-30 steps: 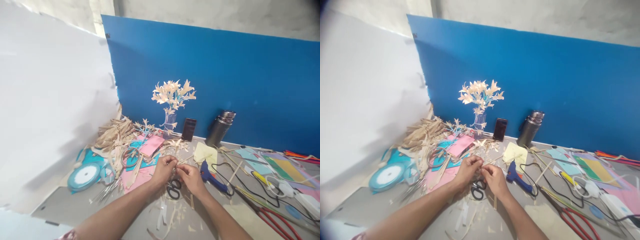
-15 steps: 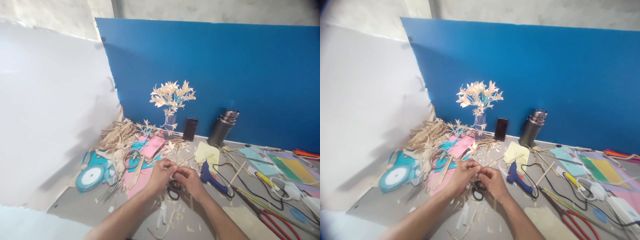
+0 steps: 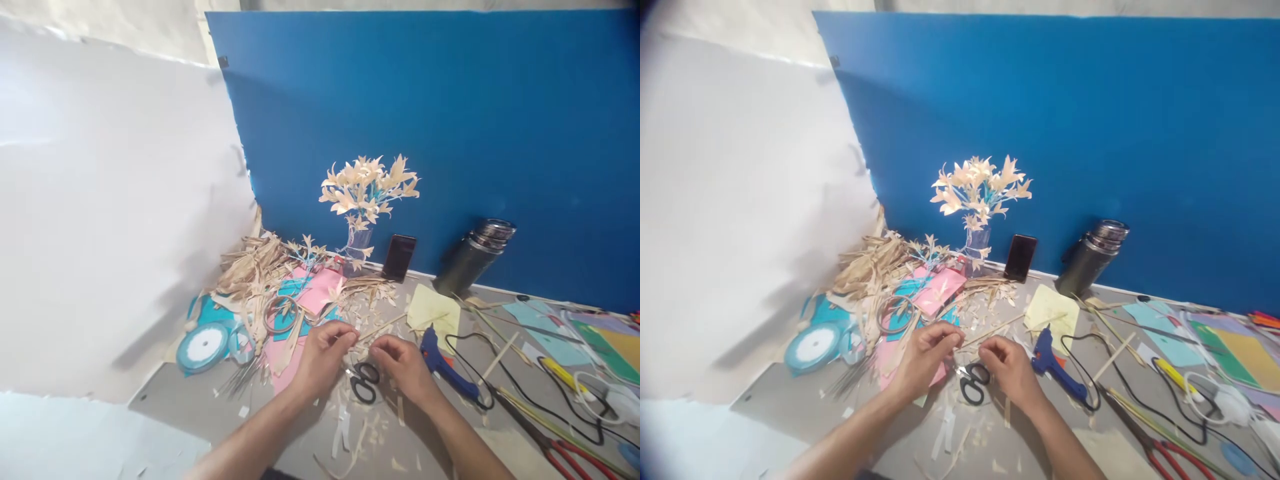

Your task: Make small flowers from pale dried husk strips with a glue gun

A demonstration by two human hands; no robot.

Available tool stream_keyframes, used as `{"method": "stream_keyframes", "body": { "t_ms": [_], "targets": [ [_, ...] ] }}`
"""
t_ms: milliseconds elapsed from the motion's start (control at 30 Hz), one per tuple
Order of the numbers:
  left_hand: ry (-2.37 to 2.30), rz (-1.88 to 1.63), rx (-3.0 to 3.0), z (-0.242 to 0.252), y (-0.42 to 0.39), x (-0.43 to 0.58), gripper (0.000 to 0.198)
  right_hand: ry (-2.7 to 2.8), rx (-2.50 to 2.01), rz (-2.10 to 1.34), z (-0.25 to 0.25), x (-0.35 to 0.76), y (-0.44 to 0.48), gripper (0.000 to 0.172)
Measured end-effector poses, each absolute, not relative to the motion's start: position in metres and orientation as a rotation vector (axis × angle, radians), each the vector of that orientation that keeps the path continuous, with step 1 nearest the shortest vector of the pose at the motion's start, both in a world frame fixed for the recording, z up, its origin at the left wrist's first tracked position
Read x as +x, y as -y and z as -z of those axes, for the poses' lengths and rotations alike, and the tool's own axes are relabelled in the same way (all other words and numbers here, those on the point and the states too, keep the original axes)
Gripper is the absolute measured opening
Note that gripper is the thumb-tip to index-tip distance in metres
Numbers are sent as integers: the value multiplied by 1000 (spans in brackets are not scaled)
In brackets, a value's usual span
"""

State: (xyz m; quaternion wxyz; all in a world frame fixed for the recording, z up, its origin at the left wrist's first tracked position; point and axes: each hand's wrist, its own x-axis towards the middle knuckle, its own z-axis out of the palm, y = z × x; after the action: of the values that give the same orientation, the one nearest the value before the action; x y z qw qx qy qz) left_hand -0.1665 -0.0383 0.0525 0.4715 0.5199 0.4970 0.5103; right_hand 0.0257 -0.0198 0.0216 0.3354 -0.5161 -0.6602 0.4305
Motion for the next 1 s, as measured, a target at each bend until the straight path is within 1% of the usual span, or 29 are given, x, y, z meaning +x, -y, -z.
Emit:
{"method": "stream_keyframes", "body": {
  "t_ms": [67,167,233,333,400,467,567,800,1000],
  "targets": [
    [-1215,-1272,1327,-52,48,-183,17,1904,-1377,-1073,-36,24,17,25],
    [-1263,-1285,1355,-48,62,-202,17,2366,-1383,-983,-64,7,6,16],
    [-1268,-1298,1348,-43,68,-208,17,2606,-1383,-714,-77,-15,-10,13],
    [-1240,-1320,1327,-37,73,-210,16,2711,-1496,-72,-81,-56,-45,23],
    [-1216,-1323,1331,-37,76,-212,17,2668,-1551,80,-74,-80,-70,28],
    [-1184,-1324,1358,-37,81,-216,17,2665,-1560,159,-67,-96,-89,31],
    [-1177,-1350,1401,-38,87,-227,18,2665,-1557,230,-65,-102,-106,28],
    [-1240,-1366,1409,-30,88,-237,20,2546,-1548,382,-100,-88,-103,32],
    [-1482,-1414,1691,-29,62,-244,21,2540,-1464,457,-113,-88,-83,30]
  ]
}}
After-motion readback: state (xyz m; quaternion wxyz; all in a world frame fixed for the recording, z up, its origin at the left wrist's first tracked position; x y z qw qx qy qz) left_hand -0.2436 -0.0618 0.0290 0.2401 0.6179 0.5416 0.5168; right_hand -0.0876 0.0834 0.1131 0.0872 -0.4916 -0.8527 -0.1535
